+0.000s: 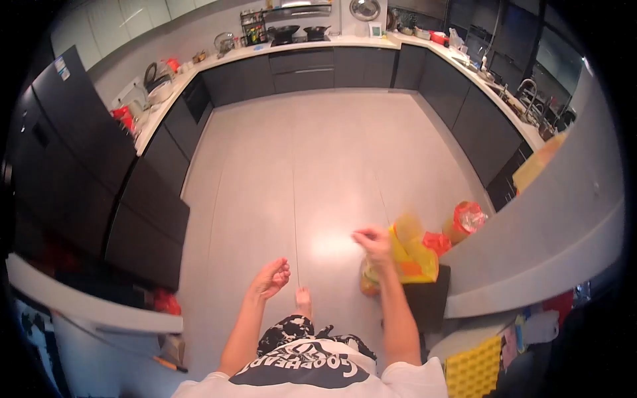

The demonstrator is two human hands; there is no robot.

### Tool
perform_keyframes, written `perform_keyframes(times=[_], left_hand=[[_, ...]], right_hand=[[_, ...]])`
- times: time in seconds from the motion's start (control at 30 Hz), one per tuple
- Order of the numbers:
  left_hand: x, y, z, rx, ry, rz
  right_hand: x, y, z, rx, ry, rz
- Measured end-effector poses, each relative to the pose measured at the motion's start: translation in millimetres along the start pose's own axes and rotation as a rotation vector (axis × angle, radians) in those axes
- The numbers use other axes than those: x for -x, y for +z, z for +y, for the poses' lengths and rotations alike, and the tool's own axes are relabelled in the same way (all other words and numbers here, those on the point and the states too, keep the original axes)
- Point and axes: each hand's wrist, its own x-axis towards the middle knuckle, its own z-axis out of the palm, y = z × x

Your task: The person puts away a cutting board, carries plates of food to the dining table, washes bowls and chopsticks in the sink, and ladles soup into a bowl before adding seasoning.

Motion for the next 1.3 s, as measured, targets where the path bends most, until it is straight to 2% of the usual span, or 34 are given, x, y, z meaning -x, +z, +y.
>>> perform_keyframes(times=[0.13, 0.2, 0.3, 0.33, 0.4, 0.47, 0.5, 0.53, 0.57, 0.67, 0.73, 0.8, 0.87, 0.93, 1.03, 1.13, 1.3], left_hand=[[-103, 8, 102, 0.015, 0.029, -0.011], [-153, 17, 149, 0.004, 0.033, -0.004], [-225, 16, 216, -0.024, 0.035, 0.011], [-253, 14, 235, -0.032, 0.037, 0.017], [-312, 8, 272, -0.038, 0.052, 0.032], [-375, -8, 299, -0.029, 0.089, 0.048], [-401, -11, 315, -0.003, 0.105, 0.064], [-426, -14, 330, 0.021, 0.123, 0.078], [-456, -13, 348, 0.048, 0.145, 0.087], [-525, -6, 400, 0.091, 0.177, 0.169], [-566, 0, 437, 0.115, 0.208, 0.163], [-602, 3, 468, 0.136, 0.232, 0.166], [-636, 5, 502, 0.158, 0.276, 0.176], [-675, 0, 533, 0.194, 0.313, 0.213], [-743, -33, 572, 0.242, 0.323, 0.229], [-817, -52, 628, 0.272, 0.33, 0.248], [-928, -51, 747, 0.275, 0.38, 0.269]], right_hand=[[-112, -85, -41, 0.237, -0.239, 0.312], [-150, -130, -72, 0.473, -0.321, 0.446], [-197, -197, -97, 0.64, -0.423, 0.617], [-210, -234, -94, 0.73, -0.36, 0.691], [-239, -315, -75, 0.862, -0.361, 0.84], [-253, -432, -31, 0.932, -0.203, 0.952], [-263, -392, -53, 1.325, 0.103, 1.085], [-269, -473, 0, 1.869, 0.011, 1.157], [-282, -534, 47, 1.953, 0.169, 1.253], [-397, -512, 79, 2.125, 0.702, 1.52], [-504, -513, 80, 1.942, 0.7, 1.059], [-624, -460, 63, 1.462, 0.531, 0.867], [-756, -426, 75, 1.3, 0.378, 0.692], [-874, -353, 92, 1.502, -0.042, 0.583], [-1002, -201, 87, 1.376, -0.143, 0.341], [-1104, -109, 100, 1.198, -0.182, 0.204], [-1284, -64, 116, 1.108, -0.116, 0.168]])
